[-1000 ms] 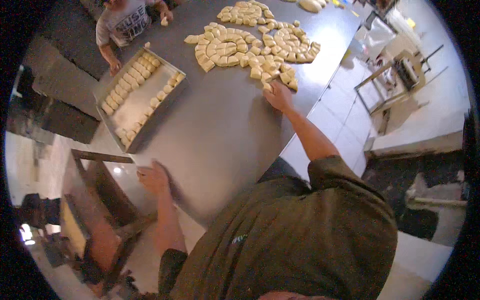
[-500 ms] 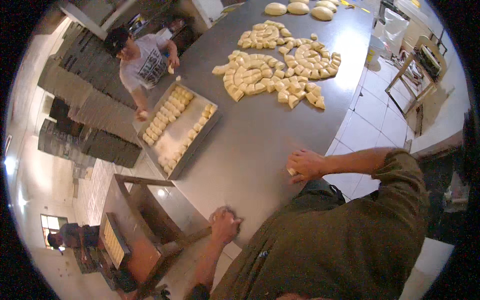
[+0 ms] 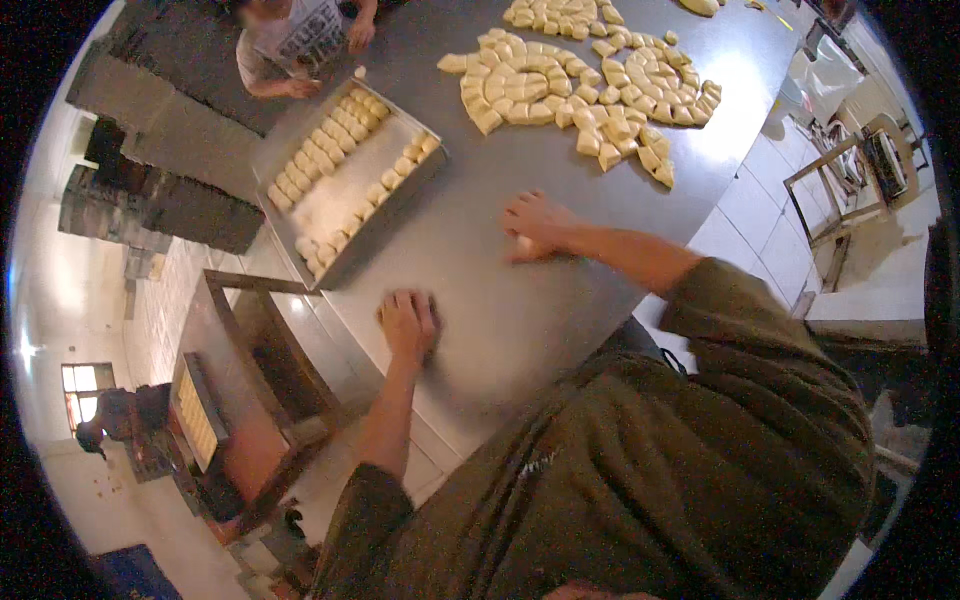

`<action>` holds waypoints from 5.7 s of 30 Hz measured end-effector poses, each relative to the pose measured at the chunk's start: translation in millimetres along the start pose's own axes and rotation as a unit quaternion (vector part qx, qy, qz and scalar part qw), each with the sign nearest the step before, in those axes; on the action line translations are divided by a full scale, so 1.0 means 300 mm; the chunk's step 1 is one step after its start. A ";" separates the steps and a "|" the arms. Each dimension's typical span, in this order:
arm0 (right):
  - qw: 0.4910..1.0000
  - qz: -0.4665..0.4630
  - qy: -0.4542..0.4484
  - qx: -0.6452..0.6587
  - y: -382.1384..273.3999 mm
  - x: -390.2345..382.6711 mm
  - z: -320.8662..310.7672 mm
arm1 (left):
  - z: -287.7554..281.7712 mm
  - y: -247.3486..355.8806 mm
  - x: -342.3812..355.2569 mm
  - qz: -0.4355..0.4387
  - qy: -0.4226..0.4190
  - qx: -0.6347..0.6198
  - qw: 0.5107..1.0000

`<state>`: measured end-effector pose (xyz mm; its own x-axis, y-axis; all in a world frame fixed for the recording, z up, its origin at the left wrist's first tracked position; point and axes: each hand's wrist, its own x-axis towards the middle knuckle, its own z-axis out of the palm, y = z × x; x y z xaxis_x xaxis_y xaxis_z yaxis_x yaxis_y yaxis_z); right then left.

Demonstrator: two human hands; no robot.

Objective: The person prepares dough by flattening it by hand on a table, placing it into a metal tray, and using a manual mechanical press to cut the dough into sections before rolling small portions into balls and placing them in a rectangular tray.

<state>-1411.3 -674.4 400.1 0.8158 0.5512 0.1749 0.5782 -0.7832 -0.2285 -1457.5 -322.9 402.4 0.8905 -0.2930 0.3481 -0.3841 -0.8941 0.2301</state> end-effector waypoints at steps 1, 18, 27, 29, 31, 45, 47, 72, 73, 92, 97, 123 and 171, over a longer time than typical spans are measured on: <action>0.997 0.051 0.059 0.019 -0.039 0.079 0.020 | 0.051 0.067 0.011 -0.017 -0.030 -0.014 0.999; 0.977 0.052 -0.175 0.110 0.007 0.027 -0.008 | -0.045 -0.079 -0.258 0.155 -0.046 0.080 0.984; 0.997 -0.028 -0.036 0.064 0.019 -0.024 0.156 | 0.002 0.059 -0.158 0.120 -0.057 -0.044 0.990; 0.999 0.002 0.030 0.010 0.078 0.005 0.106 | 0.042 -0.109 -0.188 0.088 -0.042 0.039 0.994; 0.998 0.040 0.031 -0.022 0.011 0.070 0.057 | 0.101 -0.072 -0.026 -0.028 0.002 -0.011 1.000; 0.980 0.127 0.042 0.150 -0.027 -0.071 0.071 | -0.032 -0.127 -0.137 -0.283 0.362 -0.293 0.838; 0.958 0.192 -0.096 0.193 -0.052 0.037 0.134 | 0.027 -0.126 -0.134 -0.294 0.291 -0.187 0.891; 0.958 -0.020 0.031 0.286 -0.801 0.869 0.052 | 0.025 -0.098 -0.106 -0.439 -0.053 0.086 0.893; 0.958 0.024 0.068 0.277 -0.687 0.693 0.058 | -0.031 -0.072 -0.082 -0.366 -0.044 0.118 0.922; 0.787 0.546 0.287 0.027 0.251 -0.453 -0.204 | 0.057 -0.153 -0.164 -0.307 -0.071 0.217 0.924; 0.752 0.228 0.214 0.581 -0.056 -0.291 0.099 | -0.118 0.173 -0.096 -0.283 -0.113 -0.410 0.860; 0.993 0.101 -0.048 0.025 -0.100 0.058 -0.038 | 0.104 0.066 -0.026 -0.014 0.033 0.026 0.999; 0.949 0.199 -0.029 0.241 -0.247 0.066 0.141 | 0.049 -0.242 -0.052 -0.453 0.060 -0.035 0.889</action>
<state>-1437.6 -593.3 380.1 0.9617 0.2656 -0.0680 0.1501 -0.7175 -0.6802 -1439.8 -258.4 366.9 0.8118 0.5779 0.0842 0.4591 -0.7206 0.5195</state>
